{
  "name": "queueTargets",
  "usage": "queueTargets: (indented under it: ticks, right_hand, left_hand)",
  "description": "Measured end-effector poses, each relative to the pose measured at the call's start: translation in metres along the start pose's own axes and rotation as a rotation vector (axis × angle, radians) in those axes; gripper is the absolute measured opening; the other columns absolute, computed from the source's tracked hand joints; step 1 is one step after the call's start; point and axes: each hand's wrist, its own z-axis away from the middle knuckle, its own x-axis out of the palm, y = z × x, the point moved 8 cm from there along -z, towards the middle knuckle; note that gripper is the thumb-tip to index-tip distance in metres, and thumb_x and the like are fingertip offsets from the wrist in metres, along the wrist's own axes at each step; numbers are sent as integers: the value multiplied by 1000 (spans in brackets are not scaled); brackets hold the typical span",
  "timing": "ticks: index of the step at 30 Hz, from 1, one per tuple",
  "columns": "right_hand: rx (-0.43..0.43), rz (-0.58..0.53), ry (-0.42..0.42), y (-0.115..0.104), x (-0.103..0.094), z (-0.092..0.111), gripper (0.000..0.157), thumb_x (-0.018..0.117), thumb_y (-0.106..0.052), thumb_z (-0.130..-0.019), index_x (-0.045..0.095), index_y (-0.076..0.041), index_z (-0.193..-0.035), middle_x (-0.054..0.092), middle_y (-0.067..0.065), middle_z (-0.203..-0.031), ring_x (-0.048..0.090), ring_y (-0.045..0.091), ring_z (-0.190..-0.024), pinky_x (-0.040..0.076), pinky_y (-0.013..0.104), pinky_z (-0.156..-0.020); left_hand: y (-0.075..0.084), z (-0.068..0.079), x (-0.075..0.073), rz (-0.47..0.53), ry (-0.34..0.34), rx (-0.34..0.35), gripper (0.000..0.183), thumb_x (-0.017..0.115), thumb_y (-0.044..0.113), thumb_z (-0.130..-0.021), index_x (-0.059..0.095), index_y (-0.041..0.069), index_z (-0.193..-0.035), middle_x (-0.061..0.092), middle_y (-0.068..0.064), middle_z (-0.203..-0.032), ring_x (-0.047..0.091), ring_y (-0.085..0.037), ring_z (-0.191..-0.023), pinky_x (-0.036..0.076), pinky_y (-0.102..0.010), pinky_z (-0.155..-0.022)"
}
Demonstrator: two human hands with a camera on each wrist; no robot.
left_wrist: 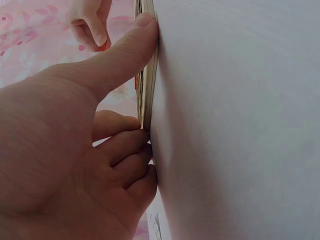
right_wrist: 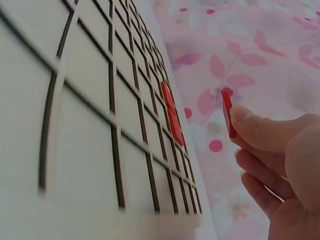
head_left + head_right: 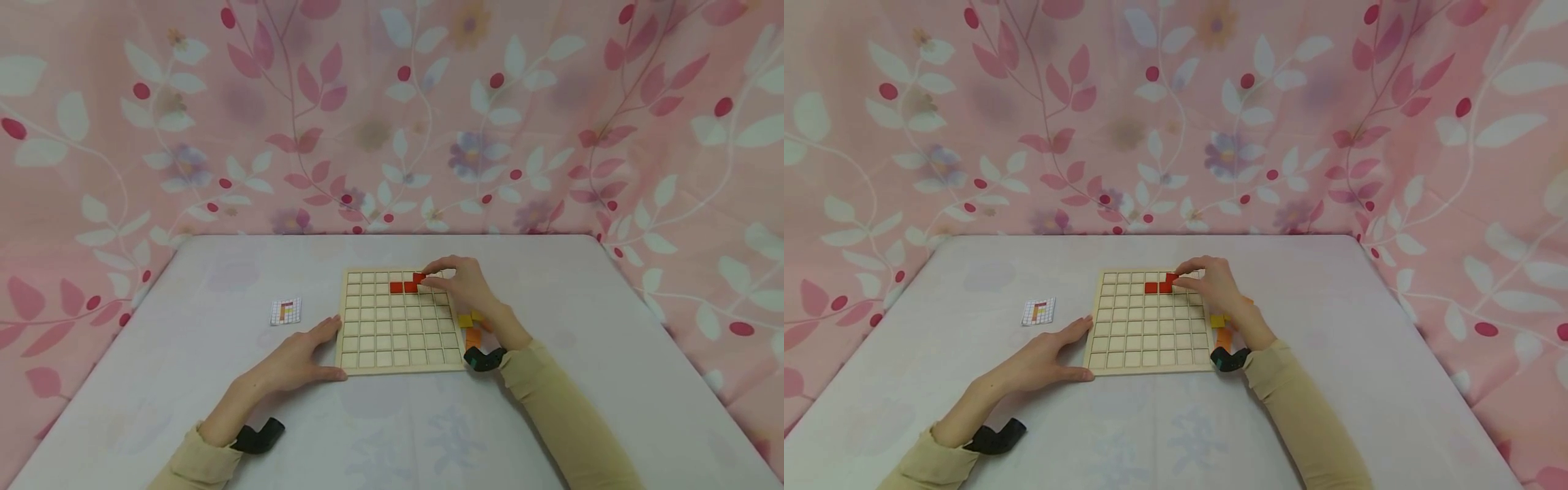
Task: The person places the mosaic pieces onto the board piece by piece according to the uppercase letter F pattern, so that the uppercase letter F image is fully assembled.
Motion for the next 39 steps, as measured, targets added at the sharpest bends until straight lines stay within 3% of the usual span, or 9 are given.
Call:
queueTargets:
  ticks: [7, 20, 39]
  right_hand:
    - [15, -44, -16, -17, 18, -13, 18, 80, -22, -87, 78, -12, -102, 75, 4, -106, 62, 25, -113, 47, 50, -102]
    - [-46, -11, -12, -41, 46, -29, 16, 78, -20, -88, 78, -11, -101, 76, 5, -102, 64, 25, -109, 49, 50, -100]
    - [-2, 53, 25, -27, 72, -28, 11, 80, -21, -86, 79, -15, -95, 75, 2, -102, 64, 24, -105, 50, 42, -96]
  left_hand:
    - [0, -1, 0, -20, 13, 10, 99, 81, 50, -79, 35, 7, -156, 34, -12, -161, 31, -33, -149, 31, -53, -117]
    - [-2, 0, 1, -12, 7, -25, 100, 81, 52, -79, 34, 10, -156, 33, -13, -162, 30, -34, -149, 31, -54, -117]
    - [-1, 0, 1, -11, 1, -29, 101, 80, 53, -79, 33, 10, -157, 32, -14, -161, 31, -34, -148, 32, -55, -116]
